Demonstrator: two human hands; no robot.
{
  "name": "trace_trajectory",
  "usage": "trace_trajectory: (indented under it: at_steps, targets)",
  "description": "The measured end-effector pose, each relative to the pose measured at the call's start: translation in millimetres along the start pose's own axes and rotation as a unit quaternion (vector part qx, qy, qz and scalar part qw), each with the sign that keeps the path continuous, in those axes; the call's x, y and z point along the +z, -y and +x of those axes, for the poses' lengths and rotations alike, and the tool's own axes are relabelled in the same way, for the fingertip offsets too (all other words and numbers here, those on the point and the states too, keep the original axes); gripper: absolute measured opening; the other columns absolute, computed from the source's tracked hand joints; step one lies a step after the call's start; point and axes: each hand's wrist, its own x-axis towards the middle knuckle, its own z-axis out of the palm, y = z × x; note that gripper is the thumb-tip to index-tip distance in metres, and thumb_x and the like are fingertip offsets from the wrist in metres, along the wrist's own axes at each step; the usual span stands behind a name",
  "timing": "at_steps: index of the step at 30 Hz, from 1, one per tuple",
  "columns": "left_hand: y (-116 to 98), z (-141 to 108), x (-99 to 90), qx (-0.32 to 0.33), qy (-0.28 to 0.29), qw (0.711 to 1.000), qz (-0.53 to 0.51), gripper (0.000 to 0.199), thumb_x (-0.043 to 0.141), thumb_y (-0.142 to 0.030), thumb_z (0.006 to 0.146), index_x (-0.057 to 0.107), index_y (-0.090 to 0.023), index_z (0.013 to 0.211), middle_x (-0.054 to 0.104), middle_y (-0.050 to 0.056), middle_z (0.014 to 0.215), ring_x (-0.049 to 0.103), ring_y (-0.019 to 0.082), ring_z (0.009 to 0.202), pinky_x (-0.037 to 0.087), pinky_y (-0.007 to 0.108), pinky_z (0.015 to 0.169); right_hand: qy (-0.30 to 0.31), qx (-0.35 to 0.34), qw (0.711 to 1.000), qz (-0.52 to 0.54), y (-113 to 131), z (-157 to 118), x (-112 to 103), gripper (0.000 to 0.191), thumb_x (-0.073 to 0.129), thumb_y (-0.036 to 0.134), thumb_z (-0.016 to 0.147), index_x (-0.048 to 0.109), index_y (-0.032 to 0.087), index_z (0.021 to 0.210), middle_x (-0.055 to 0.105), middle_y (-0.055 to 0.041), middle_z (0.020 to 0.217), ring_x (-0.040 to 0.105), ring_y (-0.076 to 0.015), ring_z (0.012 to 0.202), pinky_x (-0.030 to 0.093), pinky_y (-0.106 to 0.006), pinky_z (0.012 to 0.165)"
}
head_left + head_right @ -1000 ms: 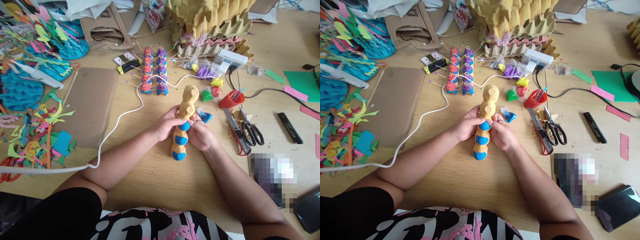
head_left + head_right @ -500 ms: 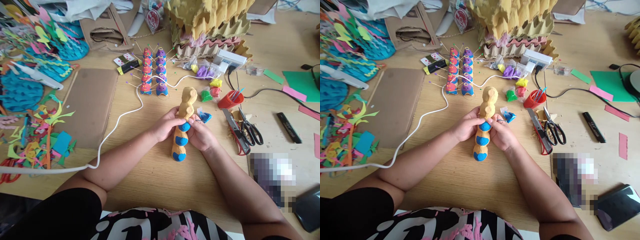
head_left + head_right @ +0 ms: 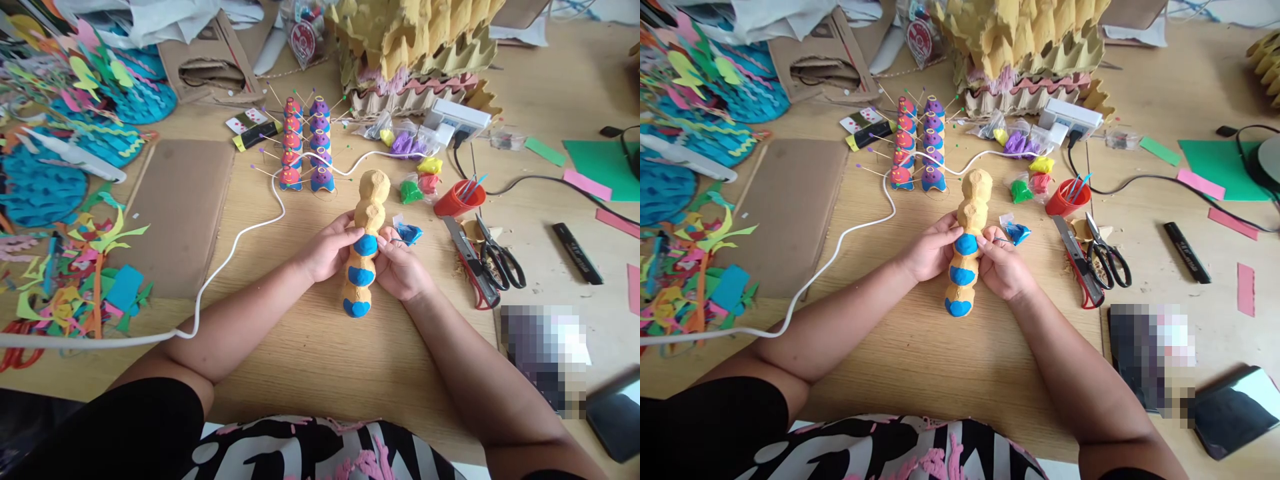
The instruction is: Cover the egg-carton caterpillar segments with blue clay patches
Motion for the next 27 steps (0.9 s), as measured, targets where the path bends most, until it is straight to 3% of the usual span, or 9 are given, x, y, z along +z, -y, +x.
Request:
trace_trajectory:
  at_steps: [7,13,18,27]
  targets:
    - [1.2,2.9,-5.8,-0.012,-0.012,1.000,-0.007,0.063,0.101,-0.044,0.080,0.068,-0.025,0.131,0.083,0.000,0.105,0.078,0.017,0.087,0.063,0.033,0.086,0.001,-0.014,1.000,-0.015,-2.6,-0.9,2.3,0.058,0.109,0.040,0.072,0.054,0.028,0.085,0.070,0.0076,0.080,0.066,-0.0139,0.072,0.059,-0.028,0.066]
    - [3.3,3.7,-8.1,0.013,-0.001,1.000,0.025,0.074,0.099,-0.056,0.082,0.069,-0.025,0.142,0.085,0.006,0.121,0.082,0.024,0.110,0.062,0.037,0.100,-0.022,-0.031,0.999,0.000,-2.0,-0.4,0.8,0.062,0.109,0.039,0.071,0.049,0.027,0.080,0.068,0.0091,0.076,0.067,-0.0133,0.073,0.062,-0.028,0.071]
    - [3.7,2.6,-5.9,0.011,0.000,0.999,0.042,0.088,0.108,-0.041,0.072,0.064,-0.025,0.147,0.085,0.001,0.106,0.082,0.019,0.095,0.061,0.033,0.092,-0.040,-0.032,0.998,0.022,-2.5,0.3,2.8,0.061,0.112,0.038,0.065,0.054,0.026,0.079,0.069,0.0088,0.074,0.065,-0.0119,0.070,0.059,-0.025,0.068]
    - [4.5,1.9,-0.7,0.018,-0.027,0.999,0.038,0.087,0.110,-0.039,0.068,0.065,-0.024,0.141,0.084,0.000,0.098,0.080,0.016,0.086,0.060,0.028,0.082,-0.049,-0.059,0.997,-0.014,-7.0,-2.8,5.4,0.062,0.109,0.040,0.070,0.049,0.026,0.079,0.061,0.0085,0.071,0.058,-0.0121,0.066,0.053,-0.025,0.061]
